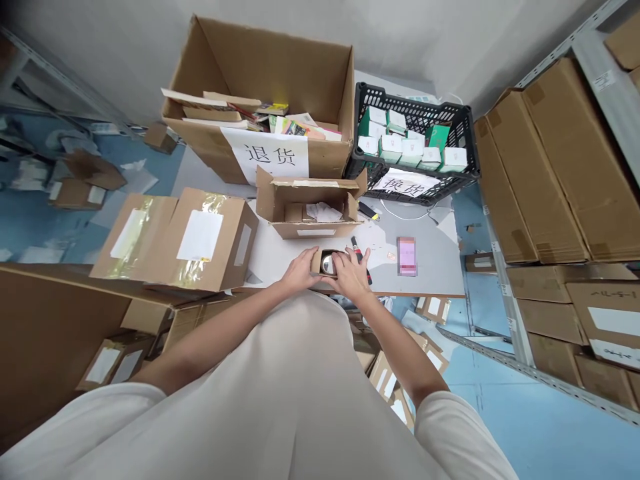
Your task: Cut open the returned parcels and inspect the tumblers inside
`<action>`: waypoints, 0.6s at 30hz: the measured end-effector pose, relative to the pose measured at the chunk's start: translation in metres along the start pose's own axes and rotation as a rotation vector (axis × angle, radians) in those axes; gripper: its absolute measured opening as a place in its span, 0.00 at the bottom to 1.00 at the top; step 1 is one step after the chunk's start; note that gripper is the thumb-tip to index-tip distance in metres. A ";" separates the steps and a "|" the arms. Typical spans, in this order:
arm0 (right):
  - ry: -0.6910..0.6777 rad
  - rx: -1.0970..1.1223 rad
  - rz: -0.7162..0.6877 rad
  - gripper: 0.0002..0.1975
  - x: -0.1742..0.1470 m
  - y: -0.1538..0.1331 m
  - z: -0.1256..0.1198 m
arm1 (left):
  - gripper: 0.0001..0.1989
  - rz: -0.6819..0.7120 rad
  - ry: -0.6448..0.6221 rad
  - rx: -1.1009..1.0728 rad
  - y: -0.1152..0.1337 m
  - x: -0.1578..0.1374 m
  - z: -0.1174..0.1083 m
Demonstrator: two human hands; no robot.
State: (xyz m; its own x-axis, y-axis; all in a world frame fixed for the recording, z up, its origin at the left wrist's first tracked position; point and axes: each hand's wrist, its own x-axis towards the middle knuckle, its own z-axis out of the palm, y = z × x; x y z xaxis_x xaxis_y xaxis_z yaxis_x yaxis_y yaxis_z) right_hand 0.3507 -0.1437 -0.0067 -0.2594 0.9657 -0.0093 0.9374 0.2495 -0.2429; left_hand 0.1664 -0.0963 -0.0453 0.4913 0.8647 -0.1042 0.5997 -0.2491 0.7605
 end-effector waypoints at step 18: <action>0.112 0.400 -0.099 0.27 -0.036 0.018 0.031 | 0.45 0.384 -0.187 0.031 -0.015 -0.019 -0.026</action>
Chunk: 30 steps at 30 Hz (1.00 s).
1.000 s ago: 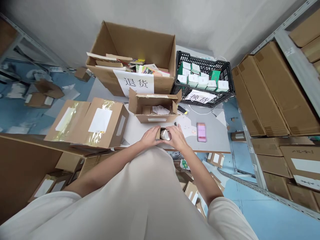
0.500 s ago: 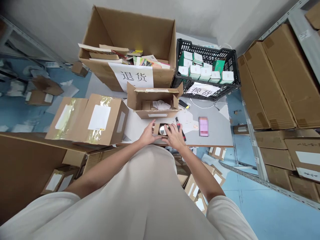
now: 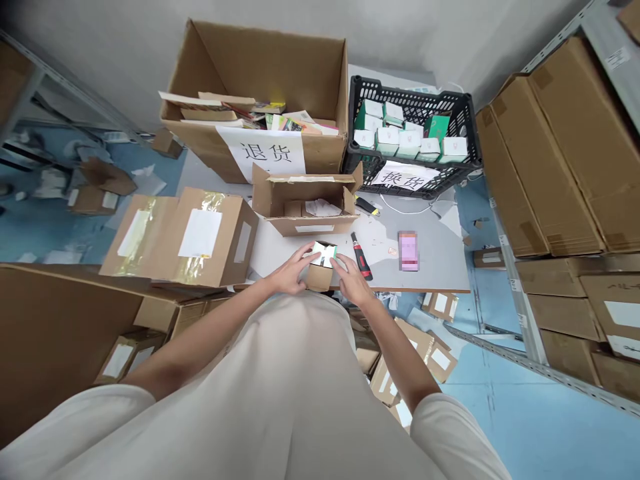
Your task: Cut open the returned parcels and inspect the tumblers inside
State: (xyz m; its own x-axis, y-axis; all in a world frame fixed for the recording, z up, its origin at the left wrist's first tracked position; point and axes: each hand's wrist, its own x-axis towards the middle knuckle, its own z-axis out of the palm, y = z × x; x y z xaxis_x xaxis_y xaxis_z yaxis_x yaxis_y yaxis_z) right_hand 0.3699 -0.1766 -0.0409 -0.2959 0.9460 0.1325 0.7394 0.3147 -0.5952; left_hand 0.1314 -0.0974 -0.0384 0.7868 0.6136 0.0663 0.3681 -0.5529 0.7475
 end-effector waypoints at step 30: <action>-0.096 -0.091 0.010 0.28 0.043 0.011 -0.009 | 0.28 -0.034 0.096 0.076 -0.005 0.022 -0.006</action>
State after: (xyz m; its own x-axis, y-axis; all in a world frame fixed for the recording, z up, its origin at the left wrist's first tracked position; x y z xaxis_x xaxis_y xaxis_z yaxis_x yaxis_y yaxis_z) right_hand 0.3702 -0.1319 -0.0348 -0.3416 0.9386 0.0483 0.7932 0.3155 -0.5208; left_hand 0.1437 -0.0774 -0.0366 0.7237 0.6817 0.1071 0.4333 -0.5697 0.6983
